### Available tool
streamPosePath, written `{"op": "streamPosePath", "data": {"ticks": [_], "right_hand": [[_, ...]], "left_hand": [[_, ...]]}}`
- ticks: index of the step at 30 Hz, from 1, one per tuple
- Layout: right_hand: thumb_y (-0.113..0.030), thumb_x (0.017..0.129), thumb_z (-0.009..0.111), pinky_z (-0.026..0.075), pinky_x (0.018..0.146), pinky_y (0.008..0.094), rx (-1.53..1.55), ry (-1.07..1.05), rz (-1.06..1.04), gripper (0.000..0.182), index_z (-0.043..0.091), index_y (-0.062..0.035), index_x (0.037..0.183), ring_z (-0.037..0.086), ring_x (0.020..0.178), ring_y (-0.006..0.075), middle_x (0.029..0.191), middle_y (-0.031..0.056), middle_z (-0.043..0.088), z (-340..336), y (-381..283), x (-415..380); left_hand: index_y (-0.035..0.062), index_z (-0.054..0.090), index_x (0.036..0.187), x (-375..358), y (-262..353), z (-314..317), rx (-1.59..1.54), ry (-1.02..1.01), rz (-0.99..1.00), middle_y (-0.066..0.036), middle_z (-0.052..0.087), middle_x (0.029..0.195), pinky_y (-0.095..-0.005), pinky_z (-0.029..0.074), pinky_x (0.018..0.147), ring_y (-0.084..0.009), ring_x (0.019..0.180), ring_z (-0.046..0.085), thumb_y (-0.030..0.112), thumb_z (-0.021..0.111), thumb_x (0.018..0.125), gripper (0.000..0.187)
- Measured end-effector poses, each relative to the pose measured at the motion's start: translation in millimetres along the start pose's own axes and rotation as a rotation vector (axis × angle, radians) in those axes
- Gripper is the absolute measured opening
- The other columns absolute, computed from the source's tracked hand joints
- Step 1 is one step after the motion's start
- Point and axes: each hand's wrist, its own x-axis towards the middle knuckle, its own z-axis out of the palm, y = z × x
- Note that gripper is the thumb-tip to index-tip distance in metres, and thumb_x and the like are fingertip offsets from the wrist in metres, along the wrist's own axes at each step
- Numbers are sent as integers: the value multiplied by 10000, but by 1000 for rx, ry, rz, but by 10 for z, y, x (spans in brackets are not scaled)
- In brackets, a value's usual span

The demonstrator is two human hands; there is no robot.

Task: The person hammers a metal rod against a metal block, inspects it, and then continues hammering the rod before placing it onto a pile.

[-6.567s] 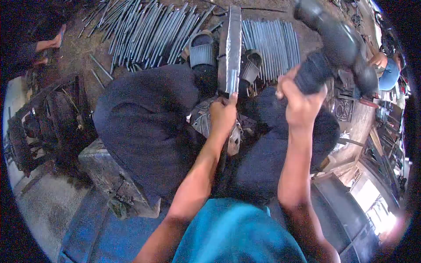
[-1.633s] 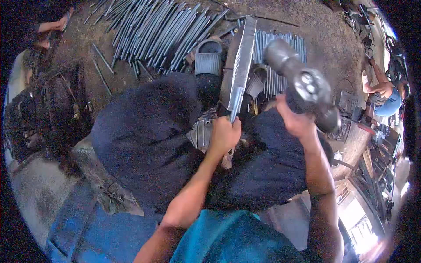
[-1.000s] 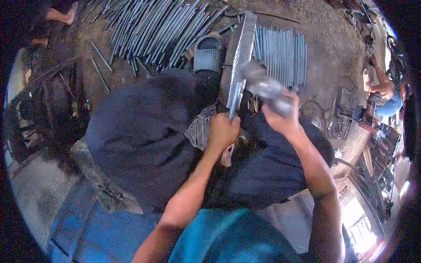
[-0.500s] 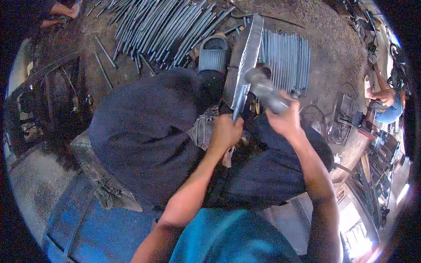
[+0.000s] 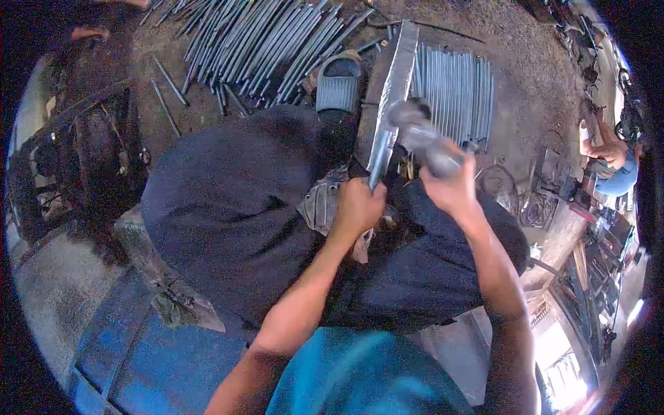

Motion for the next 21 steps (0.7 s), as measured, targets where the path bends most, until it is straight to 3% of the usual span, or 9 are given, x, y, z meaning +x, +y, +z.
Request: {"op": "streamPosePath", "data": {"ticks": [2,3,8,10,12,14,16,18,21], "right_hand": [[-210,712,691,533,640,418,1306,-265,821,403,616,63,998,667,679,355,734,232,660,184,-237,214],[-160,688,660,520,629,417,1533,-358,789,302,623,45,906,641,724,400,758,292,617,48,138,365],[-212,695,740,498,723,365,1532,260,905,315,638,26,875,663,738,281,850,176,683,-195,508,151],[-68,815,665,465,891,287,1979,29,1042,245,622,66,1017,606,965,155,1005,112,653,-446,592,-17],[43,812,597,427,954,280,1737,277,822,204,640,41,1011,585,1027,142,1035,119,653,-266,314,-158],[-16,745,627,434,972,337,689,217,612,258,638,51,994,592,1042,196,1056,160,652,542,-650,-433],[-126,693,687,463,914,368,1844,-375,887,343,626,50,981,624,975,265,994,198,666,-262,174,157],[-131,658,706,525,706,430,1434,-103,870,360,637,-27,995,664,755,379,761,240,637,-78,-134,204],[-126,657,703,521,705,413,1596,-185,785,284,620,-22,907,647,790,397,796,233,647,4,195,290]], "left_hand": [[-26,647,754,-81,120,-76,34,-16,-10,-260,620,687,-488,484,627,-433,676,629,282,590,838,324],[-45,627,742,-54,171,-119,67,-22,-10,-275,602,683,-490,483,655,-462,708,613,246,598,845,310],[-8,645,771,-28,89,-21,-160,-43,9,-166,629,642,-433,471,573,-299,577,622,431,584,891,459],[5,643,791,-57,53,-7,-295,-92,-6,-134,607,613,-416,458,567,-248,562,598,435,596,887,444],[5,642,794,-55,67,17,-241,-49,9,-134,602,608,-416,455,567,-245,564,599,427,602,888,434],[5,641,797,-87,118,-1,-191,-6,19,-134,596,602,-416,452,568,-242,567,600,418,608,888,424],[-5,641,806,-101,222,-67,-142,-50,-106,-155,599,605,-424,454,576,-269,565,598,396,615,889,411],[-15,644,819,-122,194,-16,-130,5,-70,-185,608,617,-438,452,575,-310,571,604,384,612,893,407],[-18,657,874,-128,219,-6,-83,108,56,-212,629,665,-459,469,596,-356,619,634,374,568,913,404]]}}
